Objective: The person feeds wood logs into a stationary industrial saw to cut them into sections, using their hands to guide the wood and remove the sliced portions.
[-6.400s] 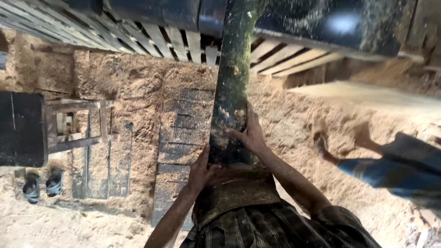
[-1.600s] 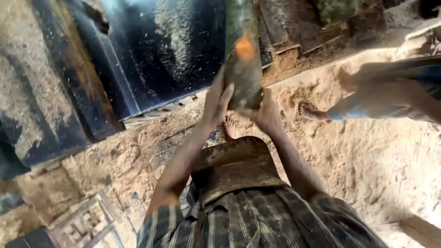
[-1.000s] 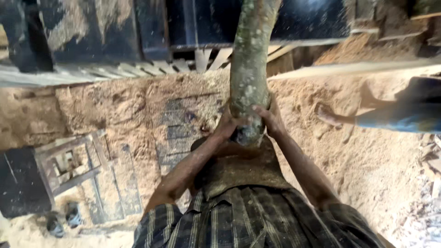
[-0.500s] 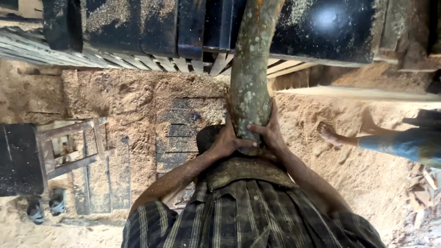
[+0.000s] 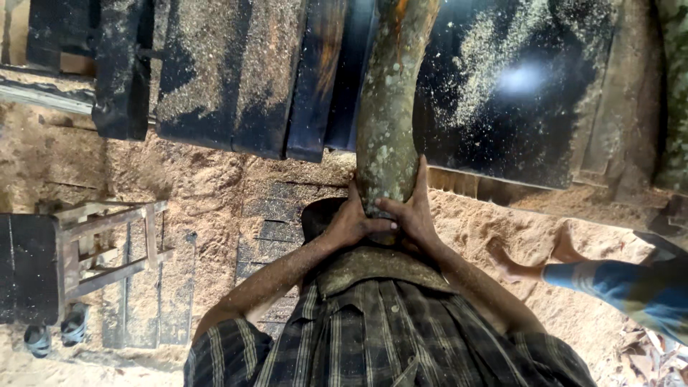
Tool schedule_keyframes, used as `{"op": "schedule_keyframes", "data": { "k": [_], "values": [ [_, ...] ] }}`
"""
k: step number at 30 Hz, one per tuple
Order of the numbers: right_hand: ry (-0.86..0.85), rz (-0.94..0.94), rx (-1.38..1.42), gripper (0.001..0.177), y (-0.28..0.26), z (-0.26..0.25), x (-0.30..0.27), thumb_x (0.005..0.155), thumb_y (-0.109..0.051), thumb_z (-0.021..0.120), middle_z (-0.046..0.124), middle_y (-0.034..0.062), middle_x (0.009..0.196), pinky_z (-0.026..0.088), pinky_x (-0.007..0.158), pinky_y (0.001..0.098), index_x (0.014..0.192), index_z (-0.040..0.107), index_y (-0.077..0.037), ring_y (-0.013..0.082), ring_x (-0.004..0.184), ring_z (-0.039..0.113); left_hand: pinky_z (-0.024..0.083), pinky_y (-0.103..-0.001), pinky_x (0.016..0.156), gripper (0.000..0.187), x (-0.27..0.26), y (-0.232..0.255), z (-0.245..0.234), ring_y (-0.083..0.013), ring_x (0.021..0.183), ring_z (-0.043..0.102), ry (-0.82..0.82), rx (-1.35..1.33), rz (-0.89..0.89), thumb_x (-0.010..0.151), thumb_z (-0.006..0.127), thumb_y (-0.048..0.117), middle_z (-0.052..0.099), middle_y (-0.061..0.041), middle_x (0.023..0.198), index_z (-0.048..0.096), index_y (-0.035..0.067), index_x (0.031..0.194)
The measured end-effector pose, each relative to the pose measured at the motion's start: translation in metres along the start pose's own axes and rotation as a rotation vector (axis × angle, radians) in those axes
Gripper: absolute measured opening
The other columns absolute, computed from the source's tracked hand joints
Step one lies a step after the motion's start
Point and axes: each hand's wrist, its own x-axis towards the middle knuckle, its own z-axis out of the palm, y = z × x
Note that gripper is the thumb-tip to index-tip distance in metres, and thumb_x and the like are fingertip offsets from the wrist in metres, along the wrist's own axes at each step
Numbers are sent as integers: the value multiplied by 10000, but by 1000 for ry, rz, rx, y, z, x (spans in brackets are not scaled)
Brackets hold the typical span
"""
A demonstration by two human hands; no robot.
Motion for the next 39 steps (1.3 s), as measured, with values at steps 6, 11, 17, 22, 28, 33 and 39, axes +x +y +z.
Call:
{"op": "schedule_keyframes", "data": {
  "k": [6, 11, 17, 22, 28, 33, 39],
  "values": [
    [67, -114, -92, 1376, -14, -10, 56, 660, -195, 859, 193, 318, 1619, 475, 1112, 554, 1641, -101, -100, 451, 1420, 406, 439, -476, 1164, 1226, 56, 16, -17, -371, 1406, 452, 62, 102, -10, 689, 943, 335, 385, -263, 1483, 138, -25, 1541],
    [88, -254, -60, 1333, -25, -19, 101, 677, -201, 854, 301, 326, 1601, 463, 1166, 533, 1647, -51, -70, 444, 1404, 480, 435, -463, 1157, 1231, 101, 27, -34, -351, 1389, 467, 87, 0, 58, 674, 939, 346, 422, -239, 1475, 146, -33, 1536],
    [83, -247, 33, 1286, -47, -28, 142, 726, -188, 802, 262, 321, 1623, 483, 1125, 570, 1648, -89, -89, 431, 1385, 506, 496, -456, 1159, 1040, 159, 40, -54, -321, 1377, 569, 19, 102, -63, 736, 845, 436, 536, -190, 1490, 324, 23, 1535],
    [68, -352, 164, 1251, -64, -40, 191, 712, -89, 756, 239, 334, 1615, 502, 1095, 645, 1621, -103, -99, 436, 1403, 467, 429, -507, 1126, 1037, 201, 50, -69, -324, 1373, 496, 71, 146, 230, 758, 907, 377, 485, -197, 1478, 296, 28, 1520],
    [74, -379, 181, 1164, -47, -43, 213, 845, -134, 699, 395, 366, 1574, 523, 1166, 591, 1645, -145, -135, 462, 1312, 623, 634, -435, 972, 808, 204, 35, -59, -262, 1074, 754, 183, 51, 55, 775, 829, 487, 720, -115, 1205, 546, 38, 1384],
    [204, -243, 339, 1051, -32, -20, 179, 912, -227, 697, 316, 271, 1583, 544, 1061, 514, 1640, -54, -125, 395, 1241, 647, 628, -395, 864, 729, 156, 11, -47, -210, 968, 736, 310, 14, -12, 909, 602, 537, 745, -132, 1132, 548, 137, 1515],
    [254, -344, 471, 1000, -32, -13, 180, 821, -177, 667, 482, 331, 1480, 567, 1043, 410, 1625, 105, 15, 391, 1203, 631, 614, -350, 968, 587, 167, -14, -32, -205, 1062, 768, 573, -178, 126, 908, 760, 404, 774, -152, 1192, 662, 24, 1344]
  ]
}}
